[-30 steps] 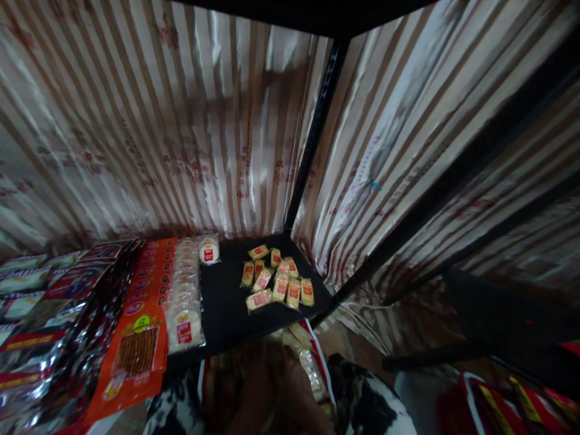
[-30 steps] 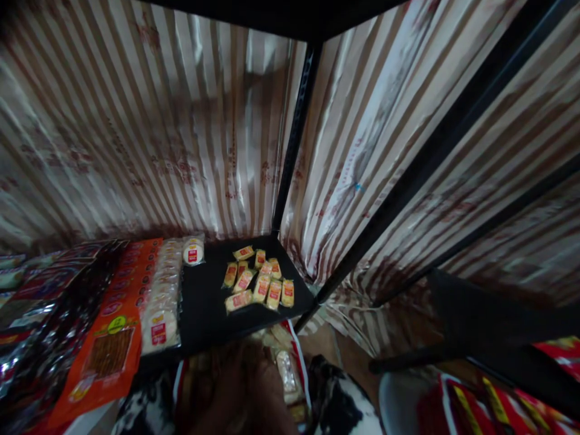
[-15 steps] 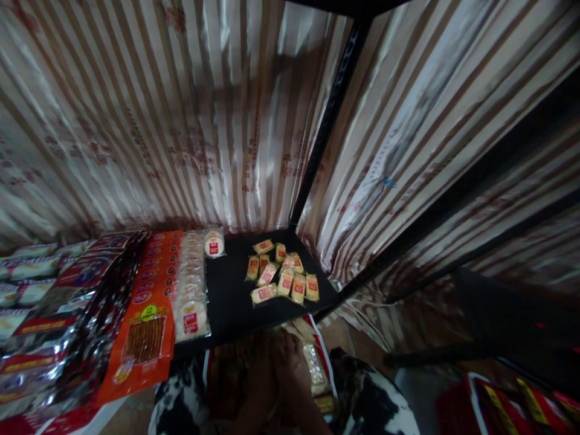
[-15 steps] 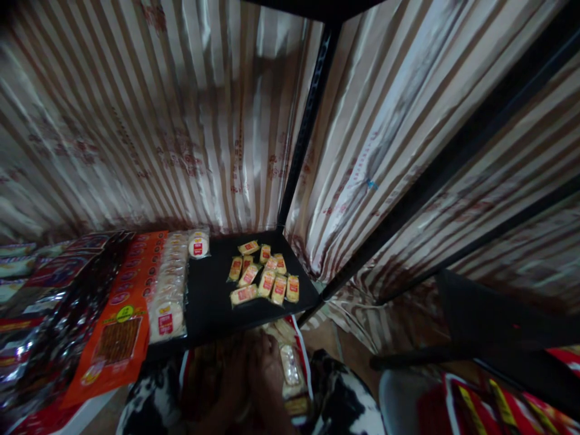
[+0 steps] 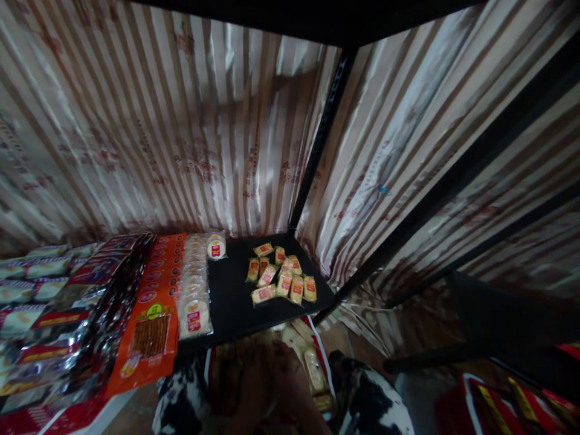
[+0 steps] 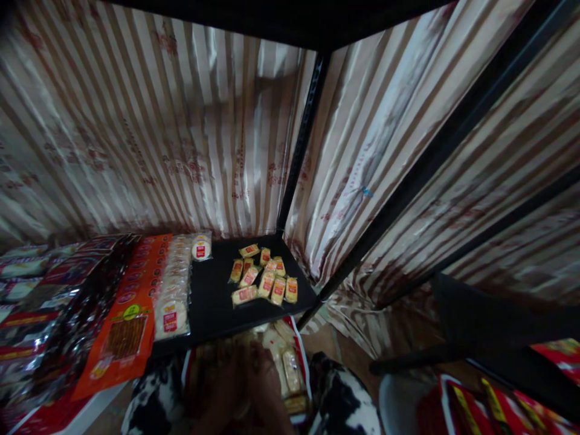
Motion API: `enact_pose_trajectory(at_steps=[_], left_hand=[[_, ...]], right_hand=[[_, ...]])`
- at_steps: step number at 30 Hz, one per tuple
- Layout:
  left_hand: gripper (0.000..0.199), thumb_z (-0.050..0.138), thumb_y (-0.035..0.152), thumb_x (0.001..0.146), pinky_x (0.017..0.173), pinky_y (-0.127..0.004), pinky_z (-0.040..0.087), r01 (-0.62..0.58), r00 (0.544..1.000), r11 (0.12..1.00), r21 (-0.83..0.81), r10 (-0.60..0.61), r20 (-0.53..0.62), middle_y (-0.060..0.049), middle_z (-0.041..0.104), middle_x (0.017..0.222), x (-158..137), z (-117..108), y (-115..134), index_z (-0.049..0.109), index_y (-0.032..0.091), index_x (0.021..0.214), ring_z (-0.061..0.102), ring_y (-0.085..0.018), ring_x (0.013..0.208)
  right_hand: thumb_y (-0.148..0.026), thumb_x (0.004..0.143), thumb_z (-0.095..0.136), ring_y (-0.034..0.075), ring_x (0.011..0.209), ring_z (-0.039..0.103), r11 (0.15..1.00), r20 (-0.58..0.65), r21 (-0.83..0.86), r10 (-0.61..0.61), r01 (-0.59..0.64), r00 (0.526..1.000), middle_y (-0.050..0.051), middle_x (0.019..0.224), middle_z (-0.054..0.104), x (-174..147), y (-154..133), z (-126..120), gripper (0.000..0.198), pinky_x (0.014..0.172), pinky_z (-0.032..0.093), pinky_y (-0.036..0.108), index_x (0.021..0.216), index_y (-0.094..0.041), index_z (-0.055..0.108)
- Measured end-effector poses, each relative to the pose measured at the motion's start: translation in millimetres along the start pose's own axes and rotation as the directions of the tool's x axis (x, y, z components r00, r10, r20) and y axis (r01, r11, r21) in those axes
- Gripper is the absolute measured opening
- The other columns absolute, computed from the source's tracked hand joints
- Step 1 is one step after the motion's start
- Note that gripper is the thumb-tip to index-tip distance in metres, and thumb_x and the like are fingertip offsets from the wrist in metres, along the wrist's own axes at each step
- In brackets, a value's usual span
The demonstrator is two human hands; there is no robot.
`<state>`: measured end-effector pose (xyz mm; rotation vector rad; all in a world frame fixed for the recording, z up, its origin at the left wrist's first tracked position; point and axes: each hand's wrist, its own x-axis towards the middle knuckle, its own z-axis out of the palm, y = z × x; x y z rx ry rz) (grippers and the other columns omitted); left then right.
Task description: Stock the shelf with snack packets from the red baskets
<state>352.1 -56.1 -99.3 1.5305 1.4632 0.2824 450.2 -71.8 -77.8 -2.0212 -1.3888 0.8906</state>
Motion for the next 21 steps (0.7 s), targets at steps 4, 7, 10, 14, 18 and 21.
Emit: enact_pose_trajectory(at_steps=[4,7,10,14,18,21], left_hand=[[0.049,0.047,0.033,0.074,0.107,-0.036,0.026,-0.060,0.997,0.998,-0.007,0.060,-0.041,-0.009,0.056,0.129,-17.5,-15.1,1.1,0.058,0.020,0.120,0.045,-0.029,0.123],[0.043,0.045,0.039,0.075,0.100,-0.033,0.036,-0.095,0.994,0.990,-0.104,0.088,-0.068,-0.009,0.064,0.118,-26.7,-24.5,-8.8,0.065,0.020,0.108,0.053,-0.027,0.113],[0.043,0.044,0.048,0.076,0.088,-0.032,0.044,-0.118,0.992,0.955,-0.272,0.104,-0.067,-0.006,0.069,0.104,-32.4,-34.8,-18.8,0.067,0.019,0.099,0.060,-0.025,0.100],[0.049,0.051,0.062,0.069,0.073,-0.031,0.045,-0.182,0.983,0.909,-0.375,0.160,-0.089,-0.006,0.069,0.078,-39.5,-59.5,-15.1,0.066,0.016,0.073,0.060,-0.023,0.079],[0.052,0.054,0.066,0.068,0.064,-0.025,0.041,-0.211,0.974,0.803,-0.557,0.224,-0.047,-0.003,0.064,0.071,-50.5,-94.0,5.5,0.064,0.015,0.071,0.055,-0.016,0.069],[0.050,0.053,0.063,0.073,0.051,-0.021,0.032,-0.189,0.981,0.751,-0.633,0.173,-0.088,0.003,0.056,0.059,-55.2,-113.7,18.7,0.063,0.014,0.080,0.046,-0.010,0.054]], right_hand=[[-0.036,0.077,0.042,0.023,0.100,0.063,0.995,0.042,0.083,-0.059,0.055,0.997,0.015,0.109,0.067,-4.5,3.2,-6.1,0.045,0.086,0.048,0.030,0.109,-0.012,0.063],[-0.036,0.076,0.043,0.024,0.093,0.065,0.986,0.079,0.128,-0.121,0.110,0.989,0.013,0.101,0.069,-7.8,2.8,-13.0,0.040,0.081,0.050,0.031,0.101,-0.014,0.066],[-0.030,0.075,0.045,0.023,0.090,0.064,0.974,0.083,0.076,-0.218,0.212,0.973,0.013,0.096,0.068,-13.3,-8.2,-25.4,0.034,0.082,0.049,0.032,0.095,-0.015,0.068],[-0.023,0.070,0.052,0.024,0.099,0.060,0.953,0.143,0.028,-0.303,0.302,0.942,0.013,0.108,0.064,-22.5,-31.3,-40.9,0.037,0.087,0.046,0.031,0.102,-0.014,0.067],[-0.029,0.074,0.054,0.023,0.091,0.062,0.964,0.157,0.108,-0.256,0.241,0.954,0.009,0.100,0.068,-25.3,-47.7,-43.0,0.036,0.082,0.047,0.032,0.105,-0.017,0.065],[-0.040,0.076,0.054,0.022,0.078,0.063,0.953,0.140,0.241,-0.222,0.184,0.965,0.006,0.088,0.070,-20.5,-57.1,-40.2,0.034,0.071,0.049,0.031,0.099,-0.019,0.066]])
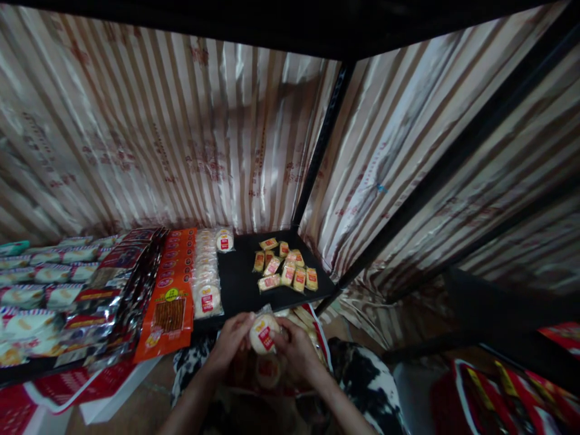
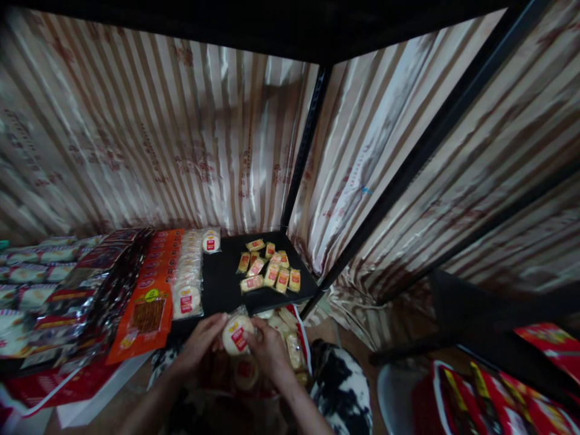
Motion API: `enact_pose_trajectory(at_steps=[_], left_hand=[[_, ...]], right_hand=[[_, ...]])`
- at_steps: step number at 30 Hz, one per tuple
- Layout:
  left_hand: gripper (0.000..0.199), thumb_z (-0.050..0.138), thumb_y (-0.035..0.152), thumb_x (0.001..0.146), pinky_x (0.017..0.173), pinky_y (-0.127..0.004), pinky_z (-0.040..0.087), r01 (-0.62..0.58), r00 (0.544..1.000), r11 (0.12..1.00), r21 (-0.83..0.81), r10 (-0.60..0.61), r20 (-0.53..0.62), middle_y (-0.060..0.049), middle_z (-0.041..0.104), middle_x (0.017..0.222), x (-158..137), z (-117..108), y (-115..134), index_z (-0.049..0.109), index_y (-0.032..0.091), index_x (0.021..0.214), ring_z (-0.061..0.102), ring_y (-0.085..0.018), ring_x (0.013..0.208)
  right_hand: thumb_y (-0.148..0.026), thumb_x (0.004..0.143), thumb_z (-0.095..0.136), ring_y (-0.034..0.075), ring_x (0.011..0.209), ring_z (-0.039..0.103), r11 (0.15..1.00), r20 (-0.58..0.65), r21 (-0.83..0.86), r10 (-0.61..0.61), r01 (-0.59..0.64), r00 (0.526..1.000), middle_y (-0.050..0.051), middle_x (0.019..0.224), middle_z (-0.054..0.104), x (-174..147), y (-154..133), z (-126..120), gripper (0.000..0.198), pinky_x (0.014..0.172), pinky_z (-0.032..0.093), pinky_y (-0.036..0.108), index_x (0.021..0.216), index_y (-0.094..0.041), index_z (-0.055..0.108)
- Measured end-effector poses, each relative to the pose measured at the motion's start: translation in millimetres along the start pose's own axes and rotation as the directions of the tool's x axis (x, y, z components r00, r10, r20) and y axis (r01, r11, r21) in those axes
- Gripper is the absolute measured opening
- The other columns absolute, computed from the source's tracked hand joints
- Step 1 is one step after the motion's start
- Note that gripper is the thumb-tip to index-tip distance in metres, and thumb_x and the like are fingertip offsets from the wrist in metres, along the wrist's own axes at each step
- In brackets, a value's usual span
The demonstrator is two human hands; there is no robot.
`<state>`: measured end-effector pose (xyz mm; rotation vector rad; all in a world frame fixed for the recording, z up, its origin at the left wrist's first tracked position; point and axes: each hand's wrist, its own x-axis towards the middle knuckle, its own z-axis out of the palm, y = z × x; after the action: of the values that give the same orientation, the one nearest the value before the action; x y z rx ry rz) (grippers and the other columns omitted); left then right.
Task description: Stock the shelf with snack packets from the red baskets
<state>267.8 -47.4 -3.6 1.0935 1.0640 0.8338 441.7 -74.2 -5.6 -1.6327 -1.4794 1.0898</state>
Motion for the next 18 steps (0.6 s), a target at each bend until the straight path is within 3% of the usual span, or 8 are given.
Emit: enact_pose_trajectory(at_steps=[5,10,14,18], left_hand=[[0.048,0.066,0.060,0.061,0.044,-0.019,0.022,0.000,0.997,0.993,-0.119,-0.010,-0.082,0.007,0.046,0.048,6.8,-2.1,14.6,0.058,0.014,0.074,0.036,-0.006,0.044],[0.046,0.071,0.056,0.054,0.044,-0.018,0.027,-0.012,0.970,0.979,-0.203,-0.038,-0.240,0.007,0.049,0.049,12.9,-4.1,30.4,0.059,0.015,0.069,0.040,-0.006,0.044],[0.042,0.072,0.051,0.054,0.048,-0.019,0.035,-0.043,0.968,0.980,-0.193,-0.007,-0.250,0.003,0.058,0.059,24.7,-18.0,42.0,0.061,0.014,0.071,0.050,-0.009,0.053],[0.034,0.069,0.047,0.059,0.046,-0.019,0.034,-0.080,0.971,0.995,-0.060,0.065,-0.230,0.004,0.057,0.055,46.3,-36.3,52.8,0.062,0.014,0.068,0.047,-0.008,0.048]], right_hand=[[-0.053,0.068,0.061,0.020,0.074,0.062,0.957,0.028,0.289,-0.004,-0.004,1.000,0.006,0.081,0.069,16.5,-13.7,4.9,0.040,0.069,0.049,0.030,0.088,-0.018,0.065],[-0.057,0.064,0.065,0.015,0.063,0.056,0.961,0.085,0.271,0.026,-0.049,0.996,0.002,0.069,0.065,30.0,-27.5,7.4,0.043,0.060,0.044,0.025,0.079,-0.017,0.065],[-0.058,0.063,0.066,0.011,0.056,0.049,0.966,0.168,0.245,0.039,-0.080,0.985,0.000,0.061,0.060,45.2,-40.3,4.0,0.043,0.054,0.036,0.022,0.069,-0.015,0.065],[-0.051,0.055,0.075,0.008,0.052,0.043,0.915,0.192,0.373,0.087,-0.155,0.977,-0.003,0.062,0.058,70.1,-52.6,2.6,0.044,0.050,0.031,0.020,0.080,-0.016,0.064]])
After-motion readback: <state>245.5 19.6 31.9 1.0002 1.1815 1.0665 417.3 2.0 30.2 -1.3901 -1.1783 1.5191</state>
